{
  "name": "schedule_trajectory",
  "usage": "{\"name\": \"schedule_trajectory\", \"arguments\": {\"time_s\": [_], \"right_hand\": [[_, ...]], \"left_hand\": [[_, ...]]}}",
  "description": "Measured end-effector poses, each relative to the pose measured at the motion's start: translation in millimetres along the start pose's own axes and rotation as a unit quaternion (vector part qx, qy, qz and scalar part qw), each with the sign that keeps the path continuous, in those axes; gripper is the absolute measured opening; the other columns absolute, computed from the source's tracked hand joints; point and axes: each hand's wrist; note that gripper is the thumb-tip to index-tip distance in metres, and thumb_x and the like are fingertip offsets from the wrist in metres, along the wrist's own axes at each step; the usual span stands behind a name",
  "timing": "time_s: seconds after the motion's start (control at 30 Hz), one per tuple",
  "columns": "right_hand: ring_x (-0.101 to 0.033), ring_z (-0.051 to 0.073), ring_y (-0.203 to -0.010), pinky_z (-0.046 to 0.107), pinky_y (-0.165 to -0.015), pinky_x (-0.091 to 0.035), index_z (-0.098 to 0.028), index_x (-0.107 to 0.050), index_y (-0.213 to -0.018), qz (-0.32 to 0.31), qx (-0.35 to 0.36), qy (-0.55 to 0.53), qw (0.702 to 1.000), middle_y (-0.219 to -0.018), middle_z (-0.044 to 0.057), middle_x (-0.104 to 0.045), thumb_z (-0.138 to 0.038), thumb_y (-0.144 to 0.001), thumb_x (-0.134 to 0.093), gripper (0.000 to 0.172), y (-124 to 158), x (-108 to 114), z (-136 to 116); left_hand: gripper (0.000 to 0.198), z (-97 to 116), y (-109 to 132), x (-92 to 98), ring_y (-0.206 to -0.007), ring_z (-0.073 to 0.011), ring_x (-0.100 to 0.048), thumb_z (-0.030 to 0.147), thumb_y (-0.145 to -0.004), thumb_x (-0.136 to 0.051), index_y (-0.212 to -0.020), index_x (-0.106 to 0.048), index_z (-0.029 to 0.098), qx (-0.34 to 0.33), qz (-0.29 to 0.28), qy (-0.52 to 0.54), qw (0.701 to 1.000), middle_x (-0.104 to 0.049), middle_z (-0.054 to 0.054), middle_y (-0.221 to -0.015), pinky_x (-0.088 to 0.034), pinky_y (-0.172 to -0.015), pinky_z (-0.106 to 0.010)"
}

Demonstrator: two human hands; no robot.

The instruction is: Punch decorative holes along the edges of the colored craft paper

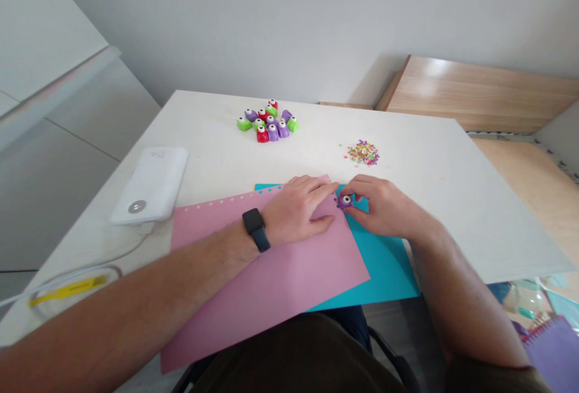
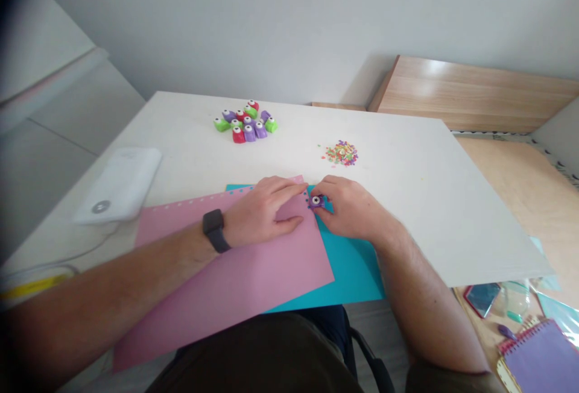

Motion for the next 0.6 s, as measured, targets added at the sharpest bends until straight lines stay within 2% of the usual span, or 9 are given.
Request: {"name": "schedule_trajectory", "arguments": {"time_s": [0.3, 0.6], "right_hand": [[-0.067, 0.02, -0.087, 0.032, -0.083, -0.051, -0.02, -0.073, -0.103, 0.003, -0.004, -0.002, 1.0, -0.096, 0.007, -0.071, -0.017, -0.086, -0.067, 0.018, -0.5, 2.2, -0.3], [-0.066, 0.02, -0.088, 0.034, -0.084, -0.051, -0.021, -0.073, -0.104, -0.043, 0.0, -0.025, 0.999, -0.098, 0.006, -0.07, -0.013, -0.084, -0.068, 0.022, 3.3, 7.8, -3.1]], "left_hand": [[0.054, -1.2, 0.1, -1.4, -0.131, -0.0312, -0.057, 0.033, -0.091, -0.067, -0.141, -0.055, 0.017, 0.003, 0.009, 0.008, 1.0, -0.064, -0.015, -0.136, -0.046, -0.11, -0.05], [0.055, -1.6, 0.0, -1.3, -0.128, -0.0315, -0.058, 0.033, -0.09, -0.068, -0.14, -0.056, 0.016, 0.005, 0.003, 0.007, 1.0, -0.064, -0.015, -0.136, -0.045, -0.11, -0.051]]}}
Point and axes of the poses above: each hand's wrist, its own y-axis away from the middle knuckle, its own x-axis out of the back of the hand, z = x × y
